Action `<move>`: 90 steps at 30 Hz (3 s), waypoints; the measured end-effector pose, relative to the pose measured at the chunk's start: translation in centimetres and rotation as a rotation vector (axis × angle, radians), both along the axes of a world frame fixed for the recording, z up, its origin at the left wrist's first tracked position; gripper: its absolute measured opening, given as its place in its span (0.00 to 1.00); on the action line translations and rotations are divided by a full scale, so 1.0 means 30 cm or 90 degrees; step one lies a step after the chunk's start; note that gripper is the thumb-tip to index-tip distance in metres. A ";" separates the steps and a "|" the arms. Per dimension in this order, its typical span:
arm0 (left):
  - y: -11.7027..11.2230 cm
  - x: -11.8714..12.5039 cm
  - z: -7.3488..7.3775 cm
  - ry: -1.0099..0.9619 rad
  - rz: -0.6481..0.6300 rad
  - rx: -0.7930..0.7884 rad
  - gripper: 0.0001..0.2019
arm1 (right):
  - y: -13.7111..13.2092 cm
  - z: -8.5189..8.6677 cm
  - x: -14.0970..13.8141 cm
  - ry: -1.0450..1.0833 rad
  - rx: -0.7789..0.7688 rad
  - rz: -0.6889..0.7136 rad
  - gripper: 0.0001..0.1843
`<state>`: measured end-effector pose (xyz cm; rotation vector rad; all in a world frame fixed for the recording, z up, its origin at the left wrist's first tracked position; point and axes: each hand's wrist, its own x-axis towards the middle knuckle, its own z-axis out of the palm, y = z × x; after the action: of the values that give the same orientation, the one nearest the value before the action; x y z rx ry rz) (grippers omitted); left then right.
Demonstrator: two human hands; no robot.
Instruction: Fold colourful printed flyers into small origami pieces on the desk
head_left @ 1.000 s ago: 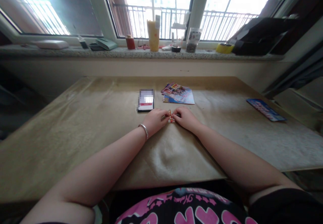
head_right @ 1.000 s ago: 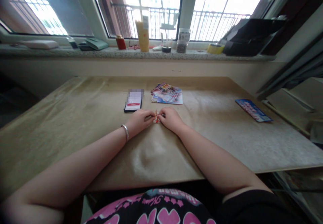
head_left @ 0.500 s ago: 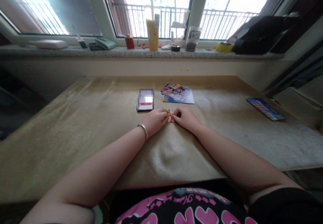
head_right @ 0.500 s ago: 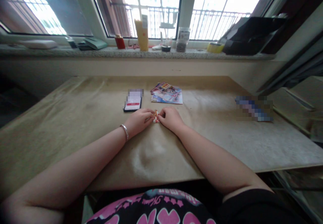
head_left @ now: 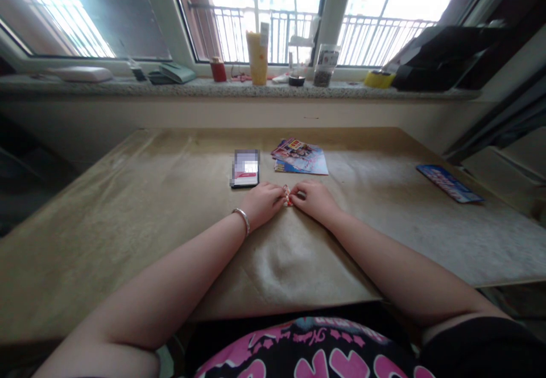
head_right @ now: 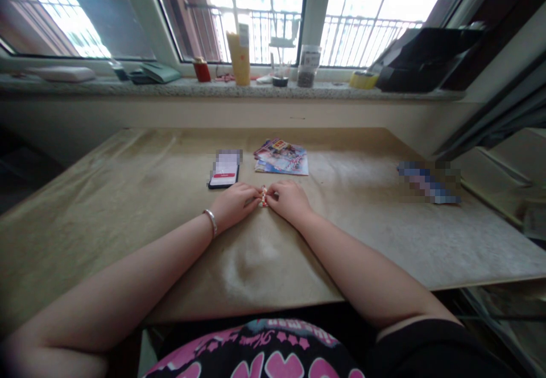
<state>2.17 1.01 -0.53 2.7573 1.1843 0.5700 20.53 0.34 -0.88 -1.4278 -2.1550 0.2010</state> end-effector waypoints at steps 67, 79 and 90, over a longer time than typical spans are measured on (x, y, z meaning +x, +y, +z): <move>-0.032 -0.068 0.067 0.139 -0.169 0.020 0.17 | -0.014 0.035 0.069 -0.124 0.054 0.271 0.11; -0.016 -0.060 0.057 0.140 -0.144 0.050 0.17 | 0.003 0.055 0.083 -0.177 0.075 0.274 0.10; -0.013 -0.069 0.069 0.123 -0.178 0.013 0.18 | 0.008 0.040 0.095 -0.105 0.038 0.279 0.09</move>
<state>0.11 0.61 1.54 2.9773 0.8016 0.2932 23.37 0.58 0.31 -0.9516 -2.5676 0.1799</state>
